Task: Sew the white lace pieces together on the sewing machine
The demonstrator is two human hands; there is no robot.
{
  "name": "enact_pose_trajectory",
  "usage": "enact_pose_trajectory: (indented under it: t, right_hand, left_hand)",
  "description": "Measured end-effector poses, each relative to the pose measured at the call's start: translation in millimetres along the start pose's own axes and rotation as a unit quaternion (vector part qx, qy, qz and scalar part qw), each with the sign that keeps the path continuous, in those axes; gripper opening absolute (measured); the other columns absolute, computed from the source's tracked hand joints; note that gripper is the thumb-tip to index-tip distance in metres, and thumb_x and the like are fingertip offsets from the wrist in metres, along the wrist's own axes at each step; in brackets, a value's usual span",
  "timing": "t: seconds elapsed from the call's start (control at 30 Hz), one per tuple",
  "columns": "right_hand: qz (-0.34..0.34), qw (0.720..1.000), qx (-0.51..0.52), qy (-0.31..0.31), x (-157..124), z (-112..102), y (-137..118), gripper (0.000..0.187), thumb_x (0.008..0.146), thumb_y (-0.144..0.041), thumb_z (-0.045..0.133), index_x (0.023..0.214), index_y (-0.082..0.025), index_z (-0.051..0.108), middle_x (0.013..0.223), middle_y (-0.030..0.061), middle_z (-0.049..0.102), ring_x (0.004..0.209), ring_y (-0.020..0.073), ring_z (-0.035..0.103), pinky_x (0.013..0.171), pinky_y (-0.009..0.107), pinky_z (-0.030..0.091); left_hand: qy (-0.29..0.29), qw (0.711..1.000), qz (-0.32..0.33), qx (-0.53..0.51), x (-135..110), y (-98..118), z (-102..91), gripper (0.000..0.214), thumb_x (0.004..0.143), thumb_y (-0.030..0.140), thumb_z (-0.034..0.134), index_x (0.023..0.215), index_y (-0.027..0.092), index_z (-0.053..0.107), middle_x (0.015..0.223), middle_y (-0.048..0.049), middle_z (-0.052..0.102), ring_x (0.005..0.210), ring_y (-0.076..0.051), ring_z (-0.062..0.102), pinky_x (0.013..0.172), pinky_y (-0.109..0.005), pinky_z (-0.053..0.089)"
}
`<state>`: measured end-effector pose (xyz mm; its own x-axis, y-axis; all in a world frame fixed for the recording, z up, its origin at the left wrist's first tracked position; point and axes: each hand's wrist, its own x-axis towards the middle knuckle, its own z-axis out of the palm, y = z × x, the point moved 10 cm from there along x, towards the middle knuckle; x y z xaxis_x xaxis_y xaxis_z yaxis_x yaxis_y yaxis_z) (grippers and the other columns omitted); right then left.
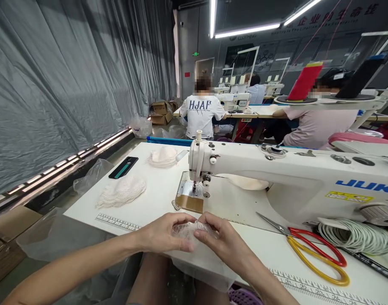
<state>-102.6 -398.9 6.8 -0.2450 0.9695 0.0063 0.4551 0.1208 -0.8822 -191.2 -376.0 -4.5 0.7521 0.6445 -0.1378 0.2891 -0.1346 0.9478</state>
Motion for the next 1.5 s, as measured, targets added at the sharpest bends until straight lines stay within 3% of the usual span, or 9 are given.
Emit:
enact_pose_trajectory:
  t: [0.2,0.33,0.47,0.77,0.93,1.1,1.27,1.4,1.5]
  right_hand:
    - [0.007,0.999,0.012,-0.037,-16.6,9.0,-11.4,0.023,0.081,-0.039,0.058,0.094,-0.021,0.053,0.082,-0.0007,0.056,0.075,0.0154,0.050,0.065,0.024,0.040]
    - [0.027,0.996,0.016,-0.080,-27.0,18.2,-15.1,0.027,0.078,-0.045,0.061,0.086,-0.019,0.058,0.075,-0.0008,0.053,0.070,0.0150,0.047,0.061,0.024,0.038]
    - [0.030,0.997,0.027,-0.067,-27.5,21.2,-15.8,0.042,0.084,-0.056,0.047,0.067,-0.018,0.052,0.061,-0.0031,0.040,0.059,0.0115,0.036,0.052,0.023,0.030]
    - [0.047,0.998,0.021,-0.045,-20.5,24.2,2.9,0.043,0.083,-0.060,0.045,0.071,-0.019,0.047,0.060,-0.0044,0.035,0.056,0.0109,0.033,0.050,0.023,0.029]
    - [0.046,0.997,-0.067,0.002,0.3,11.5,20.3,0.039,0.087,-0.053,0.040,0.065,-0.020,0.042,0.057,-0.0054,0.031,0.052,0.0102,0.030,0.045,0.022,0.025]
    - [0.015,0.974,-0.212,0.084,40.6,-13.8,45.4,0.039,0.087,-0.042,0.043,0.056,-0.022,0.030,0.049,-0.0059,0.030,0.046,0.0101,0.032,0.043,0.022,0.025]
    - [-0.051,0.924,-0.336,0.174,54.7,-33.3,54.4,0.024,0.090,-0.037,0.041,0.083,-0.019,0.056,0.066,0.0049,0.060,0.053,0.0184,0.052,0.046,0.027,0.032]
    - [-0.189,0.887,-0.380,0.184,42.4,-19.5,31.7,0.022,0.094,-0.022,0.038,0.104,-0.018,0.058,0.100,0.0113,0.064,0.090,0.0239,0.058,0.074,0.036,0.040]
    - [-0.286,0.854,-0.404,0.159,34.3,1.8,18.4,0.021,0.093,-0.014,0.041,0.105,-0.014,0.058,0.103,0.0099,0.065,0.092,0.0208,0.057,0.078,0.034,0.038]
  left_hand:
    - [0.026,0.993,-0.053,-0.101,-11.3,-10.3,6.1,0.025,0.064,0.032,0.070,0.076,0.011,0.062,0.061,0.0019,0.053,0.055,-0.011,0.049,0.050,-0.021,0.037]
    - [0.002,0.991,-0.041,-0.124,-22.2,-8.0,9.7,0.026,0.062,0.031,0.071,0.075,0.011,0.062,0.064,0.0005,0.057,0.058,-0.011,0.051,0.055,-0.022,0.039]
    - [-0.016,0.991,-0.034,-0.126,-28.6,-5.7,12.3,0.026,0.066,0.033,0.068,0.077,0.010,0.063,0.062,0.0006,0.057,0.055,-0.009,0.048,0.054,-0.021,0.036]
    - [-0.043,0.990,-0.037,-0.132,-26.5,-11.7,10.1,0.037,0.070,0.043,0.067,0.087,0.011,0.063,0.068,-0.0008,0.058,0.060,-0.011,0.049,0.058,-0.022,0.038]
    - [0.029,0.998,-0.031,0.045,1.6,-21.1,-16.3,0.024,0.067,0.035,0.069,0.068,0.013,0.061,0.058,0.0039,0.050,0.054,-0.009,0.044,0.049,-0.019,0.031]
    - [0.064,0.991,-0.043,0.109,55.1,-34.5,-42.7,0.017,0.072,0.026,0.063,0.062,0.014,0.056,0.055,0.0048,0.047,0.052,-0.009,0.042,0.049,-0.020,0.031]
    - [0.036,0.984,-0.066,0.162,98.2,-49.2,-51.3,0.016,0.076,0.022,0.057,0.061,0.015,0.055,0.049,0.0050,0.045,0.049,-0.010,0.045,0.049,-0.021,0.033]
    - [0.000,0.978,-0.060,0.201,110.4,-48.9,-50.4,0.013,0.077,0.019,0.054,0.064,0.015,0.055,0.050,0.0046,0.047,0.050,-0.010,0.048,0.050,-0.020,0.035]
    - [-0.024,0.970,-0.047,0.239,114.4,-46.7,-49.2,0.016,0.080,0.020,0.053,0.065,0.015,0.056,0.051,0.0040,0.050,0.049,-0.009,0.048,0.049,-0.018,0.035]
